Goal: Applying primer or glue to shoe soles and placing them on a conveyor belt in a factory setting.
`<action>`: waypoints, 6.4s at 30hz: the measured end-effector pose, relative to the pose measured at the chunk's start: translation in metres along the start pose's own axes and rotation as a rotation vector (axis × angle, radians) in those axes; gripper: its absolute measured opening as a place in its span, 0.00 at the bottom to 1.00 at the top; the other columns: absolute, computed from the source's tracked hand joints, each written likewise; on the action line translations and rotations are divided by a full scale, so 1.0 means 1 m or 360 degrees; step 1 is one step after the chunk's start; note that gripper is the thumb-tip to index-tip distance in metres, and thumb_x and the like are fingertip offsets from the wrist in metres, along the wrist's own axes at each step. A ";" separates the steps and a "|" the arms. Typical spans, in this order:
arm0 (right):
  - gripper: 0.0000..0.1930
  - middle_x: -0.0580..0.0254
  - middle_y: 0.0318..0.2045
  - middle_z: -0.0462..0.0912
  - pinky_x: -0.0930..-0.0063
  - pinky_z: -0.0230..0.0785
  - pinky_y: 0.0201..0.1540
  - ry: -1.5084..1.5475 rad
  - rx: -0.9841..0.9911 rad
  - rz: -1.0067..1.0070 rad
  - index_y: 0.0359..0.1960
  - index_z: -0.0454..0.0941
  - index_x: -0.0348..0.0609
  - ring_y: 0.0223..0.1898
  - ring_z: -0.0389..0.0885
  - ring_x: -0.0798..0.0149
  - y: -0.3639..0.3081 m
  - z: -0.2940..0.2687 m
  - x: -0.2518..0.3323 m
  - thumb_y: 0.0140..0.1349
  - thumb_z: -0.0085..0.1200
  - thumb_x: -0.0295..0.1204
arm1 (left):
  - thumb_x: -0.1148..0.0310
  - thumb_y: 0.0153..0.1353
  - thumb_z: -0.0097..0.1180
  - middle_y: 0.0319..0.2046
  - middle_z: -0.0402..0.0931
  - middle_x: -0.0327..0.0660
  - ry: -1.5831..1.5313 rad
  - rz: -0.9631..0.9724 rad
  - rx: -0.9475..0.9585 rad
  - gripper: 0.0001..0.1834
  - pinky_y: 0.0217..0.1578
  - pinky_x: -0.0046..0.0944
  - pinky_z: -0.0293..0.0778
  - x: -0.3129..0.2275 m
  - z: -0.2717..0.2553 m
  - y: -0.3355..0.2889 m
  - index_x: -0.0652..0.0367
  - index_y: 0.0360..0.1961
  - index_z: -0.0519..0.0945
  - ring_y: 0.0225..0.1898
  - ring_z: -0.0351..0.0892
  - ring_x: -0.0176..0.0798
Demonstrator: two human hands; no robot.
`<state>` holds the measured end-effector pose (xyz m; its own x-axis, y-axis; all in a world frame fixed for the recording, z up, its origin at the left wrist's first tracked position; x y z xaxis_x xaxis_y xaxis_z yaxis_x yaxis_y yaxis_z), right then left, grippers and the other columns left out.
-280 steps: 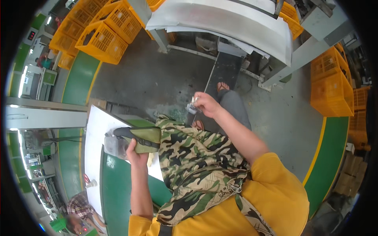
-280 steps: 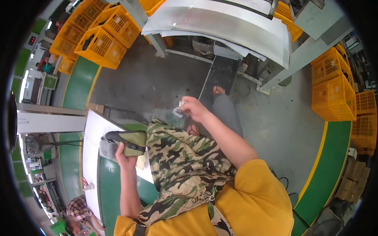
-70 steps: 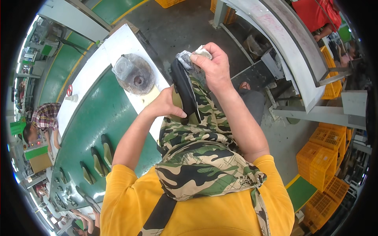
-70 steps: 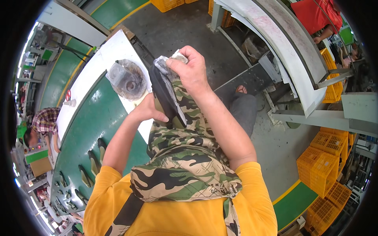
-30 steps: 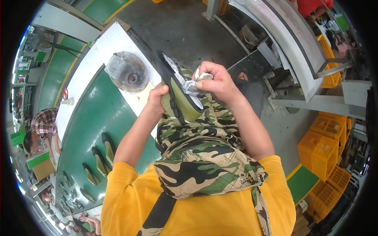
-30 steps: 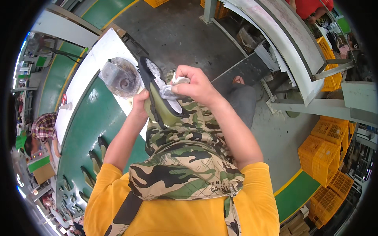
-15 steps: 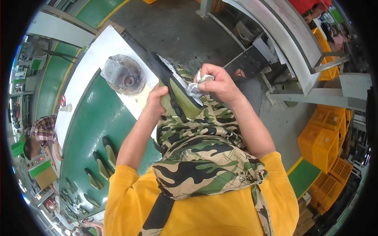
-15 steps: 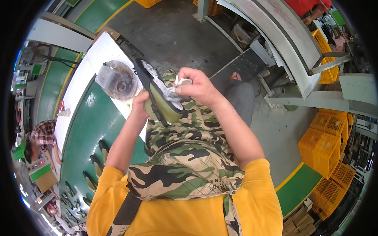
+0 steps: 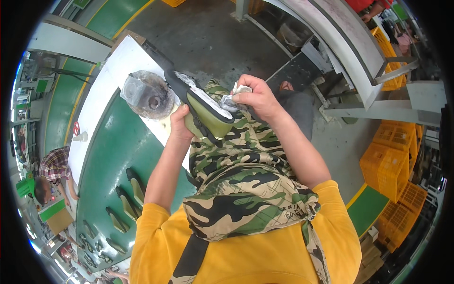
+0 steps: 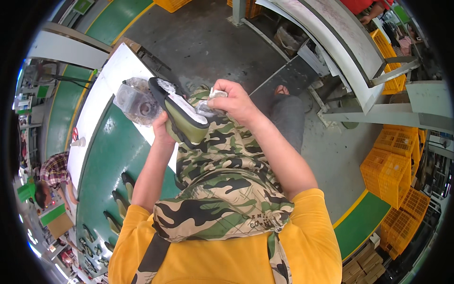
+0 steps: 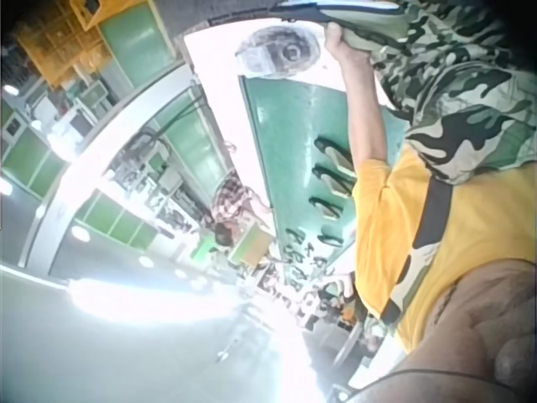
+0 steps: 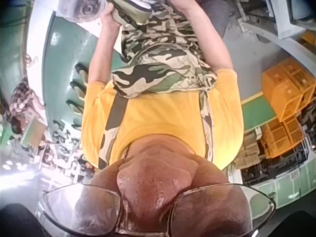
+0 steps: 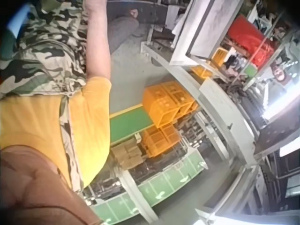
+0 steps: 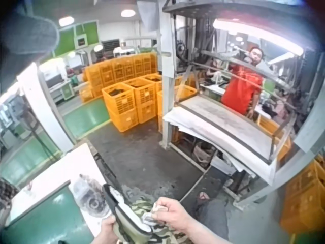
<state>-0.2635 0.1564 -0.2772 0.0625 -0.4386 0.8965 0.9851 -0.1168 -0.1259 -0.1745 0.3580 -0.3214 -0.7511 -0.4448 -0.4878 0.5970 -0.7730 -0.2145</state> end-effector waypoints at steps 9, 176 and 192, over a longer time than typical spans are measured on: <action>0.07 0.69 0.26 0.79 0.82 0.65 0.32 -0.0111 -0.0102 0.0071 0.27 0.72 0.44 0.28 0.74 0.78 -0.010 -0.014 -0.005 0.54 0.60 0.22 | 0.66 0.51 0.62 0.50 0.75 0.49 0.0355 0.0288 -0.0222 0.34 0.57 0.48 0.71 -0.002 -0.003 -0.007 0.64 0.59 0.66 0.52 0.76 0.51; 0.07 0.60 0.38 0.77 0.56 0.75 0.34 0.0933 -0.0409 -0.0064 0.33 0.73 0.46 0.31 0.80 0.55 -0.078 -0.212 -0.079 0.52 0.56 0.29 | 0.63 0.46 0.63 0.40 0.81 0.43 0.3114 0.0588 0.0275 0.17 0.61 0.45 0.62 0.080 -0.028 0.044 0.59 0.37 0.81 0.49 0.77 0.44; 0.08 0.61 0.41 0.77 0.56 0.75 0.35 0.0964 -0.0343 -0.0088 0.35 0.74 0.46 0.32 0.81 0.56 -0.077 -0.215 -0.081 0.52 0.56 0.29 | 0.63 0.46 0.64 0.41 0.81 0.44 0.3142 0.0554 0.0264 0.17 0.62 0.45 0.61 0.077 -0.023 0.042 0.59 0.37 0.81 0.50 0.77 0.45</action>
<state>-0.3784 0.0093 -0.4318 -0.1507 -0.8448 0.5135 0.9262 -0.3023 -0.2254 -0.2012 0.3016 -0.3876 0.7197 0.3678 -0.5889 0.5075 -0.8575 0.0847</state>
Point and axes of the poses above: each hand's wrist, its own y-axis towards the middle knuckle, its own z-axis out of the palm, x = y × z, the point moved 4 cm from there along y, towards the middle knuckle
